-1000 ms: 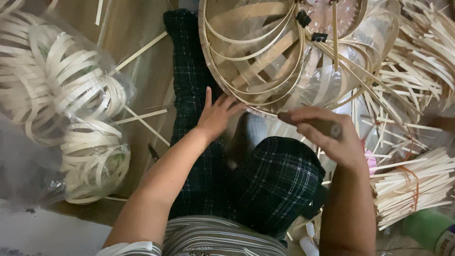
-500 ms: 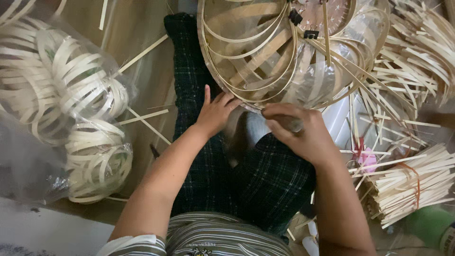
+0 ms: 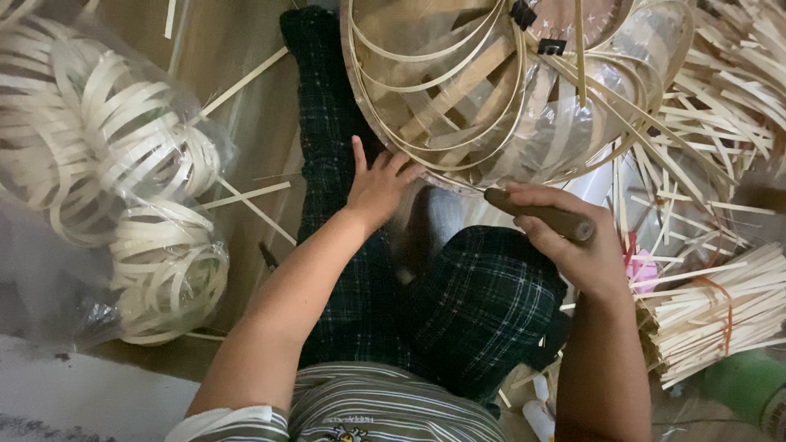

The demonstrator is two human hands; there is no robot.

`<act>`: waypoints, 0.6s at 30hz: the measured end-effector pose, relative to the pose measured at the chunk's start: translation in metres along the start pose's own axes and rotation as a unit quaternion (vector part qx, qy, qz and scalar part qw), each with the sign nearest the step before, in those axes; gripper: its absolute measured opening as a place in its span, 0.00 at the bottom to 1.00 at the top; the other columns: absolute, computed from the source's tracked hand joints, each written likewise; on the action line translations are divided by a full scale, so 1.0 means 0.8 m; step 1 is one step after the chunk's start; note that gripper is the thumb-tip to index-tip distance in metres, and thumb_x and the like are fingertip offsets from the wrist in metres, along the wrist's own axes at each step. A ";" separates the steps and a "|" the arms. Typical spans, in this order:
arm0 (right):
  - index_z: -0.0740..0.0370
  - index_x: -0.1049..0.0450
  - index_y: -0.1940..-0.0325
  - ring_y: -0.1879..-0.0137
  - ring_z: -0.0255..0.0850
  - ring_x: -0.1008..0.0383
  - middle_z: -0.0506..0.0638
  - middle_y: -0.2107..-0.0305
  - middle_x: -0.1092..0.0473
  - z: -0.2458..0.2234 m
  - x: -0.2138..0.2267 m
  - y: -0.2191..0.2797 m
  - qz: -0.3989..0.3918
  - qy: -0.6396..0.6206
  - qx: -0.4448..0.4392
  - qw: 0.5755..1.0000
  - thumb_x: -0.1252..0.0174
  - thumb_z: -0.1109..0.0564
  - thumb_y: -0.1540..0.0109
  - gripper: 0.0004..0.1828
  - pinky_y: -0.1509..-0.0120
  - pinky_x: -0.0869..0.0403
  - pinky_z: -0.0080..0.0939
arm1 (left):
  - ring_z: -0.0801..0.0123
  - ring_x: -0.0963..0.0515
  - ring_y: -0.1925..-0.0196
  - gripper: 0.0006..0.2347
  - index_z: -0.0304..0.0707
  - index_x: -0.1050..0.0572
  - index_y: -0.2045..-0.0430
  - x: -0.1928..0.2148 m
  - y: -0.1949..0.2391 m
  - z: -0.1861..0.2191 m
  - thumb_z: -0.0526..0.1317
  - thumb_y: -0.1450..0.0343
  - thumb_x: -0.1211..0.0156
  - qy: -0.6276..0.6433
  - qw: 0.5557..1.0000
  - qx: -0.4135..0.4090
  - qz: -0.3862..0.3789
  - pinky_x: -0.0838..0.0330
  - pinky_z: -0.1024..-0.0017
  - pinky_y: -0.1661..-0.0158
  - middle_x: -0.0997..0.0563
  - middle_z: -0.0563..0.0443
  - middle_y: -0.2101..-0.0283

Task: The person assembles a spherical bamboo structure by gluing curved bamboo strips onto a central wooden base and securing them with metal clips. They handle multiple bamboo components and apply adhesive from a small bottle while working on the floor.

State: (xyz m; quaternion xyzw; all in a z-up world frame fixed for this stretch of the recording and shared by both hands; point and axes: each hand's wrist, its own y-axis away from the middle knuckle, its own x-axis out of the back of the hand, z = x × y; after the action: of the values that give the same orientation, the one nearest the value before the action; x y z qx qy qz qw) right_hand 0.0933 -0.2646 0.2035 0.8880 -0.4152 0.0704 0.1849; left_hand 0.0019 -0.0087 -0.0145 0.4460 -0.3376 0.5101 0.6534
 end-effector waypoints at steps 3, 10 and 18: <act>0.65 0.22 0.48 0.37 0.43 0.24 0.55 0.44 0.23 -0.004 -0.001 0.000 -0.003 0.019 0.002 1.000 0.39 0.62 0.38 0.14 0.31 0.29 0.42 | 0.54 0.41 0.26 0.24 0.63 0.35 0.33 -0.006 0.006 -0.003 0.34 0.25 0.52 -0.005 1.000 -0.013 0.007 0.79 0.24 0.33 0.38 0.55 0.30; 0.63 0.21 0.49 0.38 0.43 0.23 0.55 0.46 0.23 -0.007 -0.008 -0.007 0.001 0.040 -0.003 0.999 0.39 0.63 0.40 0.15 0.32 0.27 0.42 | 0.52 0.40 0.28 0.23 0.63 0.34 0.35 -0.010 0.002 -0.006 0.34 0.26 0.49 -0.022 0.998 -0.028 0.045 0.77 0.25 0.33 0.38 0.53 0.32; 0.64 0.20 0.49 0.36 0.42 0.23 0.54 0.50 0.21 -0.029 -0.021 -0.015 0.008 0.103 0.018 0.994 0.37 0.64 0.40 0.15 0.30 0.28 0.43 | 0.51 0.40 0.28 0.29 0.59 0.36 0.33 0.002 0.006 -0.005 0.32 0.31 0.43 -0.032 0.997 -0.048 0.046 0.75 0.24 0.33 0.39 0.50 0.32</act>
State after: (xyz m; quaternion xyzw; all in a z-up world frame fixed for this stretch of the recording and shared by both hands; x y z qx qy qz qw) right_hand 0.0923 -0.2364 0.2172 0.8757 -0.3998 0.1705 0.2104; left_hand -0.0026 -0.0041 -0.0137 0.4141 -0.4025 0.5088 0.6385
